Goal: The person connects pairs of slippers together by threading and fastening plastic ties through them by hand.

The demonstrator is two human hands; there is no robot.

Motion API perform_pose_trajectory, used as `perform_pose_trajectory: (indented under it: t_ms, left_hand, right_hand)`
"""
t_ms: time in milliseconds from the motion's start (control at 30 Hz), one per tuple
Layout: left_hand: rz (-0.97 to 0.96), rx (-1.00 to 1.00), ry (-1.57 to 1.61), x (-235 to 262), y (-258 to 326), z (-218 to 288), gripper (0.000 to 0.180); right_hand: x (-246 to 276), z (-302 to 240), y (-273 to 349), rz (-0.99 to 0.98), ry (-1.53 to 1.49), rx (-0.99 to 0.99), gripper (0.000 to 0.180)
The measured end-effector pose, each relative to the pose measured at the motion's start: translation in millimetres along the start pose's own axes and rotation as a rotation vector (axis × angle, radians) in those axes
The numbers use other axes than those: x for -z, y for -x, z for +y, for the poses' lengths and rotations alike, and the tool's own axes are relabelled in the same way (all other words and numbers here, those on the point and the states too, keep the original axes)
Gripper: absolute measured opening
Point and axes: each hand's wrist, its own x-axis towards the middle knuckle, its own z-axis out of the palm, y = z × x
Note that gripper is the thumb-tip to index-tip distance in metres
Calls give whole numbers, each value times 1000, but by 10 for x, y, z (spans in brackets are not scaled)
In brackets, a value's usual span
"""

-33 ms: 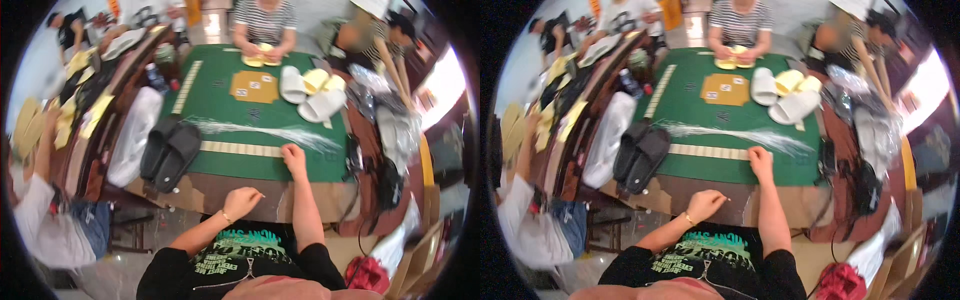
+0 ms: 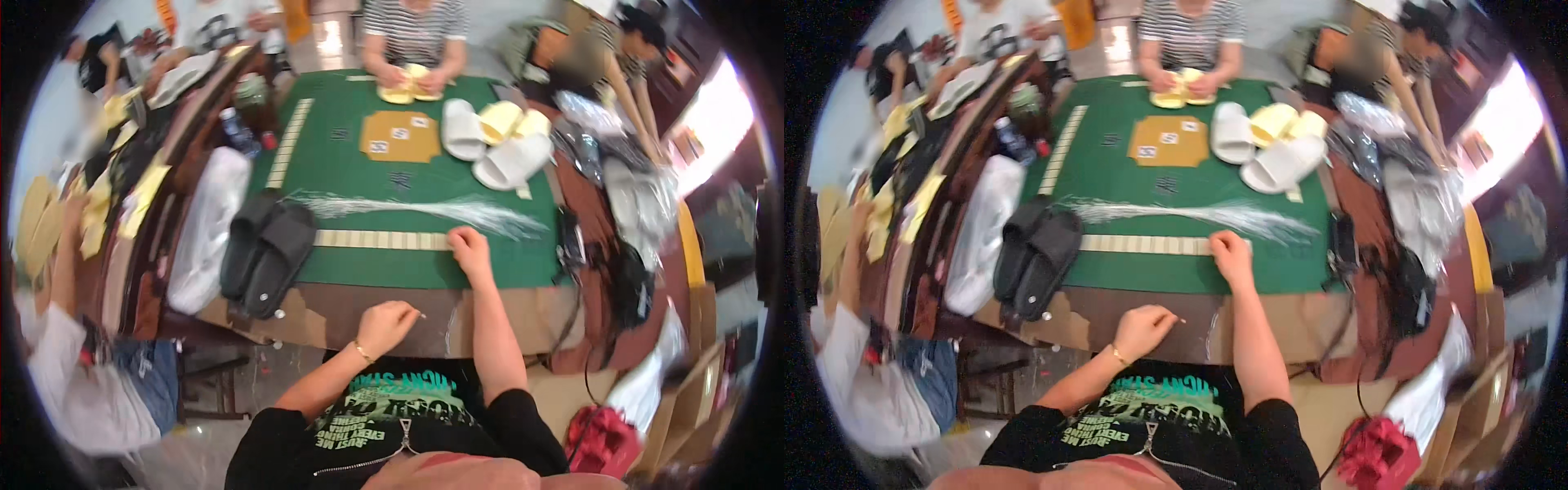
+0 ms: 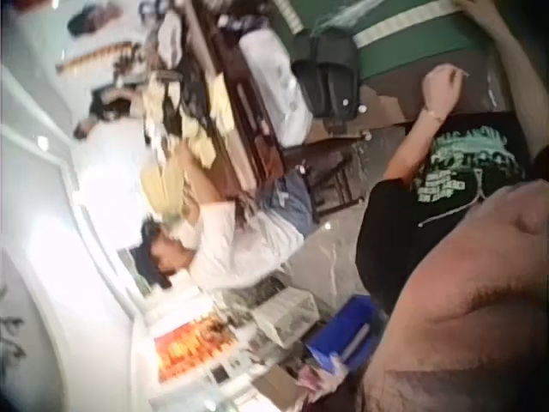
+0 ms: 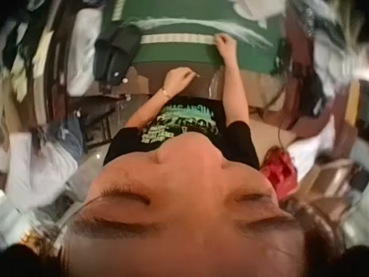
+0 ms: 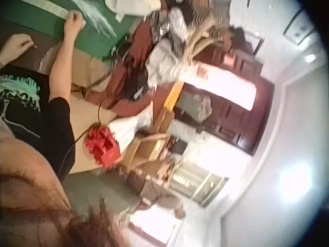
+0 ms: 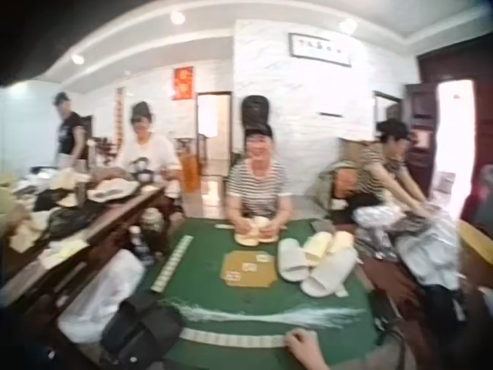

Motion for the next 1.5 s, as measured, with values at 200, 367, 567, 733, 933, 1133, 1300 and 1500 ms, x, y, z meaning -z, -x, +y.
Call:
perform_pose_trajectory:
  t_ms: [200,367,567,733,933,1133,1300,1500]
  left_hand:
    - [33,26,33,-74,-100,-72,13]
    - [101,-1,37,-122,-91,-27,11]
    - [122,-37,31,-136,-91,-71,10]
    - [130,-57,36,-116,-91,-81,10]
    - [153,-49,37,-93,-75,-131,11]
    - [133,-40,91,-108,-110,-138,12]
    - [104,157,546,58,-168,-15,29]
    - [35,151,1178,481,-264,152,75]
  right_hand:
    - [305,-293,-23,75,-511,-234,12]
    - [630,-247,-453,243,-488,-87,15]
    - [1129,-76,-1407,548,504,184,39]
    - [1371,-138,-1880,597,793,65,59]
    - [1329,-345,-2049,215,966,-161,52]
    - [1394,-790,-2039,138,743,3,35]
    - [1265,-1732,-1354,66,-16,-124,25]
    - [885,-2367,-165,-74,-377,-141,10]
